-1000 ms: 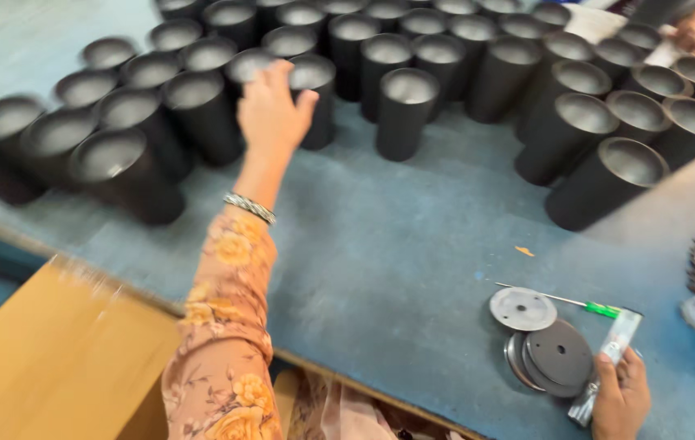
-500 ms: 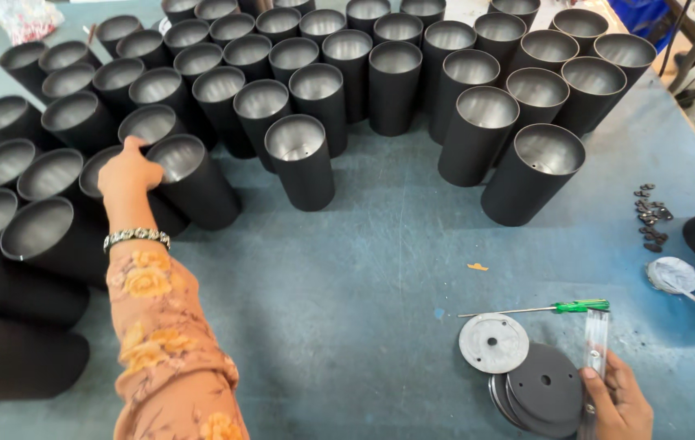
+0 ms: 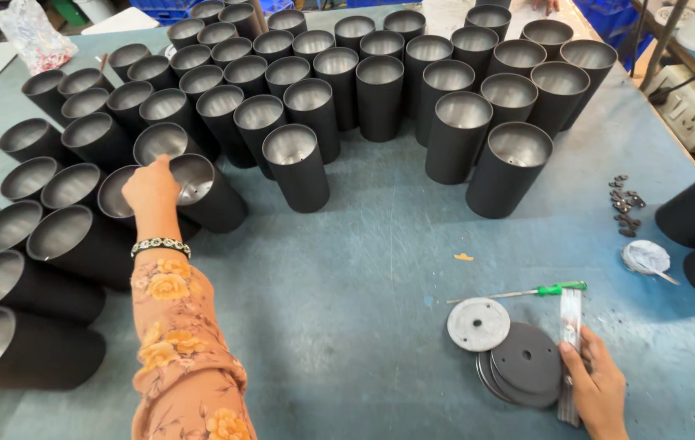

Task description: The person picks up black cylindrical lamp housings, inserts circular base plates and transparent covers by hand, and organizes the components on a workbench.

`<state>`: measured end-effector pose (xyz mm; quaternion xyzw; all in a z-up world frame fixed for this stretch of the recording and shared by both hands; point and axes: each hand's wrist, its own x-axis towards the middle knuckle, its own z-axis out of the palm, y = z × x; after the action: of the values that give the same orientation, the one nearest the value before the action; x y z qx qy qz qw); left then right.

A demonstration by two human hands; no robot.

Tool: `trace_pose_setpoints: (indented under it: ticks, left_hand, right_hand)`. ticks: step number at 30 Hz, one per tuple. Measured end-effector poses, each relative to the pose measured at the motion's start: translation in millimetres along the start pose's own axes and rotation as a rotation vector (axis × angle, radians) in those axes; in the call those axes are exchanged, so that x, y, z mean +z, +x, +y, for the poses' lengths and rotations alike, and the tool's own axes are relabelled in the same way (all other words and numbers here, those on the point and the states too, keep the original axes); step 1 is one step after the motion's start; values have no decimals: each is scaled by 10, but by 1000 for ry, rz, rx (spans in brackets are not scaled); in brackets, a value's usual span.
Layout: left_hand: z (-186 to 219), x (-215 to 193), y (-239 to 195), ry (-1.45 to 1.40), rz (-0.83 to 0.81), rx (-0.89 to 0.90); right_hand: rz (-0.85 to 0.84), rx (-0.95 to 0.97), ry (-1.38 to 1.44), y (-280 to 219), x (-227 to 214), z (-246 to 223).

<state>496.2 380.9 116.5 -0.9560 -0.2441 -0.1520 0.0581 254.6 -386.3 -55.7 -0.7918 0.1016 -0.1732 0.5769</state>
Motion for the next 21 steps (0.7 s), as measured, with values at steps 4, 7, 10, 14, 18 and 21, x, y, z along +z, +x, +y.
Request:
trace_pose_setpoints:
  ticks: [4,7,10,14,18,21]
  left_hand:
    - [-86,-107,-400,-78,87,10]
    - [-73,-308,-745,-105,80,32]
    - [-20,-627,-1227,-122,45,170]
    - [226,-1164,-2079,-99,-176,311]
    - [488,-1513,-2863,-156,-299,456]
    - [659,-1642,-3101,-251,-347,547]
  right_hand:
    - [-13,-1,-68,-25,11,-200]
    - [-35,-68,-48,-36,17,-292]
    - [-48,-40,-21,-35,21,-315]
    - [-69,-78,6,-30,19,-324]
    - [-74,-82,2,-31,18,-318]
    - [-28,-92,-74,-14,-18,-228]
